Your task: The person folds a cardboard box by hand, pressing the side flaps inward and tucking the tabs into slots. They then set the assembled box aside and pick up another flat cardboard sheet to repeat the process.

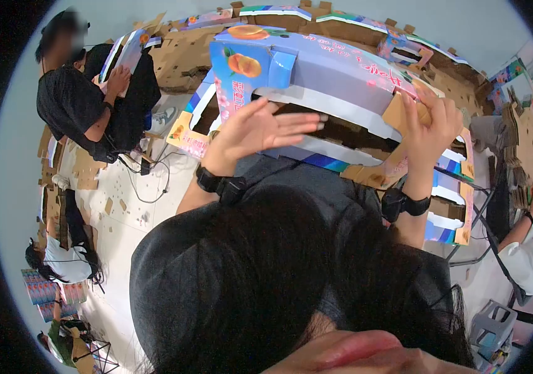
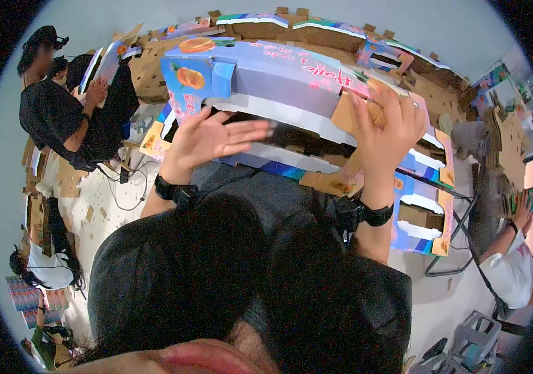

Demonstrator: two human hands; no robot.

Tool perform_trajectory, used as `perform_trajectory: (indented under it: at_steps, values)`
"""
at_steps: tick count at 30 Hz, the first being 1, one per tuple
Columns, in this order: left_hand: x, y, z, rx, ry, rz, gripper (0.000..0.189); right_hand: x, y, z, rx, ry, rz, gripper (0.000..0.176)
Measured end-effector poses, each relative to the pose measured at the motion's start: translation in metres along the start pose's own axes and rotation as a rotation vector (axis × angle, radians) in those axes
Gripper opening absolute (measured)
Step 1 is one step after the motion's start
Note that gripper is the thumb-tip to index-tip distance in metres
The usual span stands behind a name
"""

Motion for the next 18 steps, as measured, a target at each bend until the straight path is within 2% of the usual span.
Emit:
perform_trajectory:
  at_steps: [2,5,8,11,14,18]
  values:
    - [-0.002,0.008,0.001,0.141,-0.122,0.048,0.079,0.003,0.001,0.002,0.006,-0.025,0.003,0.034]
    - [-0.013,0.020,0.000,0.254,-0.162,0.144,0.076,0.004,-0.001,0.003,0.008,0.008,0.023,0.034]
    - [-0.017,0.028,-0.001,0.301,-0.156,0.110,0.074,0.000,-0.003,-0.001,-0.003,0.010,0.051,0.035]
    - [-0.038,0.029,0.001,0.405,-0.192,0.280,0.074,-0.003,-0.007,-0.003,0.004,-0.039,0.034,0.035]
    - [-0.036,0.034,0.013,0.500,-0.135,0.163,0.072,-0.005,-0.009,-0.007,0.023,-0.039,0.026,0.034]
    - [-0.040,0.030,0.018,0.557,-0.046,0.360,0.073,-0.004,-0.010,-0.007,0.003,-0.031,0.050,0.034]
Point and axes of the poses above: each hand's wrist, its own y-axis towards the middle knuckle, its own x-axis out of the palm, z = x × y, the point moved 7 cm from there along y, towards the middle knuckle, and after that the axes turned 11 degrees about -z, right-handed, at the moved point
